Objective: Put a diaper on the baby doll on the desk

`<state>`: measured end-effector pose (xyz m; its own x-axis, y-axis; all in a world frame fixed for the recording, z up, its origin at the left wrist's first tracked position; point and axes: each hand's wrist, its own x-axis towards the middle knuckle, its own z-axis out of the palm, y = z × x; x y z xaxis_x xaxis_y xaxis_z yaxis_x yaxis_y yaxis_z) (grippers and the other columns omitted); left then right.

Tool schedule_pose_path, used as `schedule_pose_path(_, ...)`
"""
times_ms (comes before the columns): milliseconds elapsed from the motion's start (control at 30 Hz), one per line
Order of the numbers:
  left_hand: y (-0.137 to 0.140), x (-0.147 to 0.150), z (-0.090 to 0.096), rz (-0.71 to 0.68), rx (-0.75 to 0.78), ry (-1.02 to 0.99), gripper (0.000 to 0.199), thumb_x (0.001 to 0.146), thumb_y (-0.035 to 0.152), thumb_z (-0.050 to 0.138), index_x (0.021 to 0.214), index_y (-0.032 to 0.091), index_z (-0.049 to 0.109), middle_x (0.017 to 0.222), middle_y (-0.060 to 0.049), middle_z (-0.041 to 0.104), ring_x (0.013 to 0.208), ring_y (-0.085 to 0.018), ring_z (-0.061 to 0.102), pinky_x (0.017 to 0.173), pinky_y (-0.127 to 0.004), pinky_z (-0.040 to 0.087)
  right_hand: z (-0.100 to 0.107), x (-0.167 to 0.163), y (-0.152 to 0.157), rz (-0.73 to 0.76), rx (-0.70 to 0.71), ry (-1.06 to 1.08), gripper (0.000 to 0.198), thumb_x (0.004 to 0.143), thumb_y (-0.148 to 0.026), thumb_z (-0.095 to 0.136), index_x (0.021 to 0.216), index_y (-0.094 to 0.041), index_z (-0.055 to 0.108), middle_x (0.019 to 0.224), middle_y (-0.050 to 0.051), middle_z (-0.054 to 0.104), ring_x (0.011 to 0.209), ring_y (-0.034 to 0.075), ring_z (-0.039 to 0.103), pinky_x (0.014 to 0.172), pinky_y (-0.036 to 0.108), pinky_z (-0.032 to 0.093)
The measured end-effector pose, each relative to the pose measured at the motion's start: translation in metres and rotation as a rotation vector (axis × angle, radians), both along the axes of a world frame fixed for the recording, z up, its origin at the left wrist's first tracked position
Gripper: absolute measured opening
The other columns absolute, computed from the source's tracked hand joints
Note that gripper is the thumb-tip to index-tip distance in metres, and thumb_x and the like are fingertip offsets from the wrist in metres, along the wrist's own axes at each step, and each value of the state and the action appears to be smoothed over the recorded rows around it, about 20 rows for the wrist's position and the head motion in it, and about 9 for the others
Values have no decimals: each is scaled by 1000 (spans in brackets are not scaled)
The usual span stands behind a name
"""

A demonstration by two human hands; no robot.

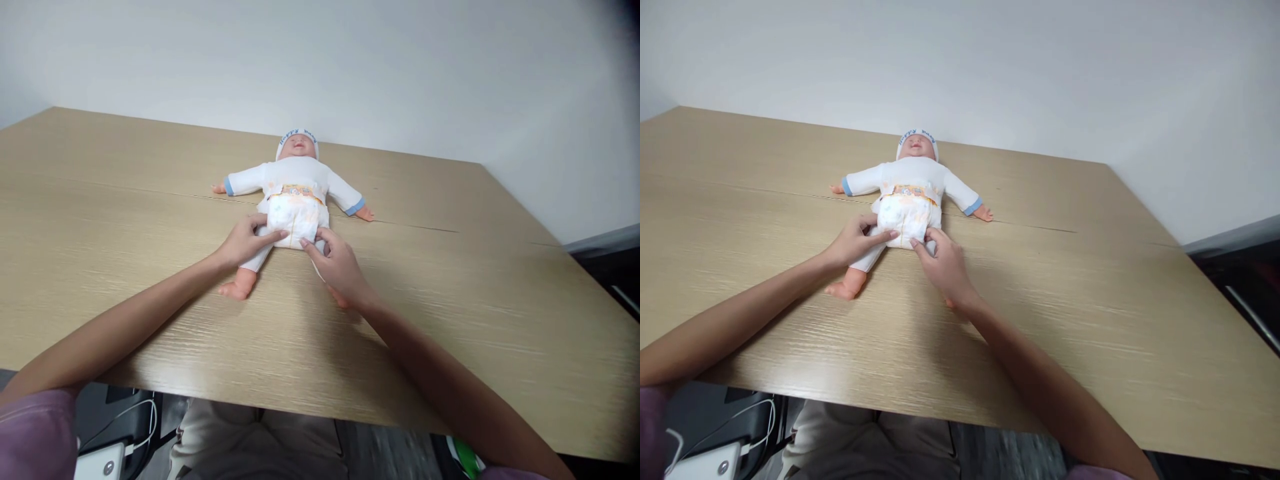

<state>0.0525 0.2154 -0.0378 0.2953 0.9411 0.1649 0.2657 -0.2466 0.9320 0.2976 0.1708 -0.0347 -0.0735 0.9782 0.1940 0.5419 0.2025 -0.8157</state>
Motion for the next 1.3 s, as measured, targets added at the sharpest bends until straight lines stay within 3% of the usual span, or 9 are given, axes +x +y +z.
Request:
schedule_pose_path(133,-3,0,3,-16,-162,-157,48,92,61,92,112,18,83,118,-10,84,106,-27,73,89,-37,55,9,7,3,6,-106,76,37,97,-62,75,104,-25,75,77,0,65,74,23,60,69,37,46)
schedule_pose_path(267,-5,-2,5,10,-257,-221,51,87,64,96,108,19,84,115,-9,85,101,-25,73,85,-36,55,18,18,5,12,-139,25,44,93,-64,79,110,-24,79,75,-1,64,68,21,55,65,36,44)
schedule_pose_path(500,-3,-12,6,-16,-181,-97,53,89,58,95,122,19,85,124,-10,84,109,-27,76,90,-37,57,4,29,10,7,114,-60,45,93,-67,82,106,-24,84,110,8,70,88,24,62,88,44,56)
schedule_pose_path(733,10,-38,26,-108,-283,-144,52,83,57,98,118,20,85,121,-13,87,113,-29,80,101,-45,63,26,48,13,234,-239,43,59,91,-73,85,122,-24,83,79,-4,60,70,18,52,70,35,45)
schedule_pose_path(800,15,-53,33,-81,-224,-49,51,88,59,93,121,20,84,120,-14,87,113,-30,80,106,-49,61,38,62,8,309,-312,11,61,91,-74,87,129,-26,84,82,-2,68,74,20,59,73,36,49)
schedule_pose_path(900,30,-76,37,128,133,258,43,97,59,79,117,21,81,117,-14,84,110,-32,74,114,-57,55,41,86,7,280,-276,-61,62,91,-77,88,129,-27,85,95,5,80,85,26,70,84,43,57)
schedule_pose_path(1033,75,-94,30,318,505,582,55,98,63,77,133,20,72,149,-21,71,143,-45,57,132,-66,35,18,107,45,11,156,-270,78,92,-85,80,138,-22,79,125,18,83,108,38,73,104,59,58)
schedule_pose_path(1133,118,-90,27,282,447,710,80,91,71,85,145,15,66,163,-27,61,156,-53,45,134,-69,31,-4,111,99,-107,400,-473,95,97,-88,66,153,-11,68,154,30,70,142,50,61,123,70,46)
schedule_pose_path(1300,151,-60,32,211,285,1029,71,103,67,72,145,9,71,154,-29,70,149,-51,56,130,-65,38,-29,97,166,-81,276,-576,84,104,-86,48,139,-12,70,140,31,75,131,51,64,118,71,49)
